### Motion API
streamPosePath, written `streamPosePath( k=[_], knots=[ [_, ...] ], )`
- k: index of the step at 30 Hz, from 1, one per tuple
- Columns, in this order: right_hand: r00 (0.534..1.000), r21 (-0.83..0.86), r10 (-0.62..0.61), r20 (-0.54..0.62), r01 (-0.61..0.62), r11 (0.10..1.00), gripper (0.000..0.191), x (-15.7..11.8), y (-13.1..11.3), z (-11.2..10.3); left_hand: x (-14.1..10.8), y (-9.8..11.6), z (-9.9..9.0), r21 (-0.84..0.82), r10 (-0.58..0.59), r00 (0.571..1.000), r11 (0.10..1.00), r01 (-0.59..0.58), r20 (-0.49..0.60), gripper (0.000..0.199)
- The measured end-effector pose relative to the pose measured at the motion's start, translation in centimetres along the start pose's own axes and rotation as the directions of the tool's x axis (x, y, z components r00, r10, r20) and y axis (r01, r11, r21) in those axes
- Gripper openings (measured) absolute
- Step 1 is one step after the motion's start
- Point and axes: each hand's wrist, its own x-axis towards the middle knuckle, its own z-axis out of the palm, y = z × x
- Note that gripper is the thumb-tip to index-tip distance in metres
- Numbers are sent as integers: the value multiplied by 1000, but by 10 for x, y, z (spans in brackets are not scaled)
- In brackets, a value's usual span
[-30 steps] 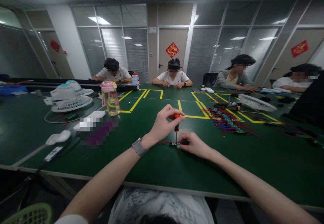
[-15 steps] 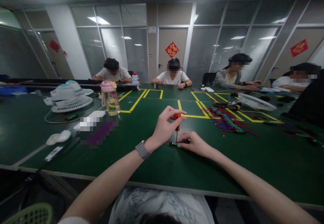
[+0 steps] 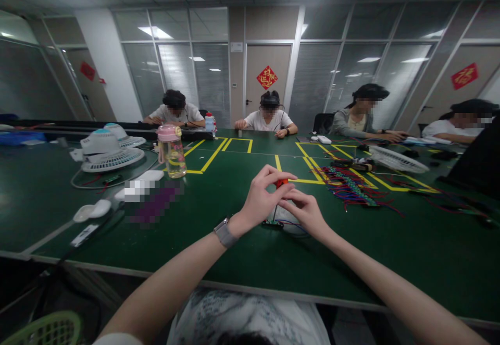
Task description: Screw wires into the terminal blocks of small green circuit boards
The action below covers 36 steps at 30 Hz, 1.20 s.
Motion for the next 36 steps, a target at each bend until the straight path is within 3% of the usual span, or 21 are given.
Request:
streamPosePath(
  k=[4, 7, 10, 13, 16, 19, 20, 21, 25, 31, 36],
  knots=[
    [1000, -39, -18, 21, 18, 999, 19, 0, -2, 0, 1, 1, -8, 179, 95, 992, 978, -109, 82, 32],
    [999, -68, -29, 33, 31, 997, 20, -1, -3, 0, 3, 2, -24, 451, 73, 975, 878, -162, 209, 47],
    [999, -97, -23, 33, 26, 995, 22, -3, -5, 0, -3, -2, -46, 670, -71, 984, 740, -58, 162, 48],
    [999, -103, -16, 42, 20, 995, 23, -4, -7, 0, -25, -15, -72, 861, -259, 966, 494, 119, 16, 51],
    [999, -101, -4, 50, 9, 995, 23, -4, -9, 0, -58, -34, -98, 924, -496, 856, 241, 296, -145, 65],
    [999, -92, 8, 40, -4, 996, 23, -3, -10, 1, -86, -46, -118, 892, -693, 665, 68, 447, -280, 77],
    [999, -89, 11, 33, -8, 996, 23, -3, -10, 1, -92, -48, -123, 870, -738, 603, 46, 491, -302, 81],
    [1000, -87, 13, 28, -11, 996, 23, -3, -10, 1, -96, -49, -127, 866, -746, 595, 49, 497, -299, 83],
    [1000, -88, 11, 17, -9, 996, 25, -3, -9, 0, -98, -48, -134, 887, -704, 647, 52, 459, -294, 88],
    [999, -81, 28, 24, -26, 996, 26, -3, -9, 0, -96, -47, -141, 886, -706, 641, 40, 462, -302, 90],
    [999, -83, 30, 18, -29, 996, 27, -3, -10, 0, -96, -53, -147, 877, -751, 599, 57, 478, -278, 93]
  ],
)
